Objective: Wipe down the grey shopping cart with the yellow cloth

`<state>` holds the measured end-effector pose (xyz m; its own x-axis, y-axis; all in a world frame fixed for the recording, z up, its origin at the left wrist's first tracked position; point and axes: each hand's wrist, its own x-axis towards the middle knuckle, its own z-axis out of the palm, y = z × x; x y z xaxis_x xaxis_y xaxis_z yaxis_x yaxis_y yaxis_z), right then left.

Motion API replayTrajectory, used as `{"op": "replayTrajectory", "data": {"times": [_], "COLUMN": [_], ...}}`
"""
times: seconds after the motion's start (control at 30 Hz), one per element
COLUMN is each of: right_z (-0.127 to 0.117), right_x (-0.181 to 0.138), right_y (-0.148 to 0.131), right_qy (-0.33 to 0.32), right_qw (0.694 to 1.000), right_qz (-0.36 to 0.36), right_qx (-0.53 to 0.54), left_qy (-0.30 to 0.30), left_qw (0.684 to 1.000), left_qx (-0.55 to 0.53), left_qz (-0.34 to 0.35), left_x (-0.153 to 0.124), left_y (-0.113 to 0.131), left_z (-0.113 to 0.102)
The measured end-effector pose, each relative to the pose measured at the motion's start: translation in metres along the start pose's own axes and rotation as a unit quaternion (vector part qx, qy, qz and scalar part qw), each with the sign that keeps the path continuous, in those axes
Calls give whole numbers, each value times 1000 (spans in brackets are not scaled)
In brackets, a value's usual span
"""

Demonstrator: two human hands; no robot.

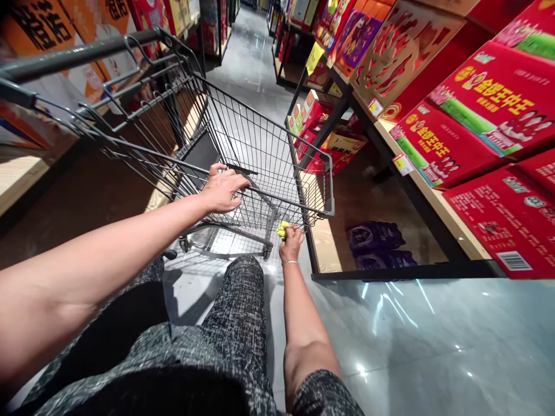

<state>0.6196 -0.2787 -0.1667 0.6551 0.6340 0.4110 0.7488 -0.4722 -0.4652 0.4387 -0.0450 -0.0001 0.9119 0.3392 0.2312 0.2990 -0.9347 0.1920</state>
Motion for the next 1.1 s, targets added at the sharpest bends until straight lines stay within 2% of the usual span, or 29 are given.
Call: {"op": "replayTrajectory", "data": {"times": [0.03, 0.1, 0.2, 0.27, 0.37, 0.47, 0.6, 0.77, 0.9, 1.1], "right_z": [0, -13, -55, -85, -122, -143, -150, -146, -143, -133], "right_x": [-4, 2, 35, 61, 87, 101, 117, 135, 139, 137], "right_y": [-5, -17, -35, -43, -42, -28, -21, -36, -46, -57], "right_qy": [-9, 23, 82, 27, -112, -174, -223, -275, -266, -251], "right_qw": [999, 996, 985, 984, 970, 952, 926, 907, 905, 912], "right_qz": [-30, -89, -145, -138, -92, -40, -34, -39, -17, 3], "right_qx": [9, 7, -49, -112, -196, -250, -301, -316, -332, -324], "left_qy": [-4, -14, -17, -14, -7, 0, 7, -5, -26, -94], "left_qw": [1000, 1000, 1000, 1000, 1000, 1000, 1000, 1000, 1000, 994], "left_qx": [1, 0, 0, 0, -5, -8, -10, -5, 11, 56], "left_qz": [-1, 2, 2, 1, 2, 0, -1, -5, 2, 9], "left_x": [0, 0, 0, -1, -2, -2, -2, 2, 11, 22], "left_y": [1, 2, 3, 5, 6, 7, 9, 7, -3, -20], "left_z": [-1, -2, -4, -4, -3, -2, 0, -2, -3, -10]}}
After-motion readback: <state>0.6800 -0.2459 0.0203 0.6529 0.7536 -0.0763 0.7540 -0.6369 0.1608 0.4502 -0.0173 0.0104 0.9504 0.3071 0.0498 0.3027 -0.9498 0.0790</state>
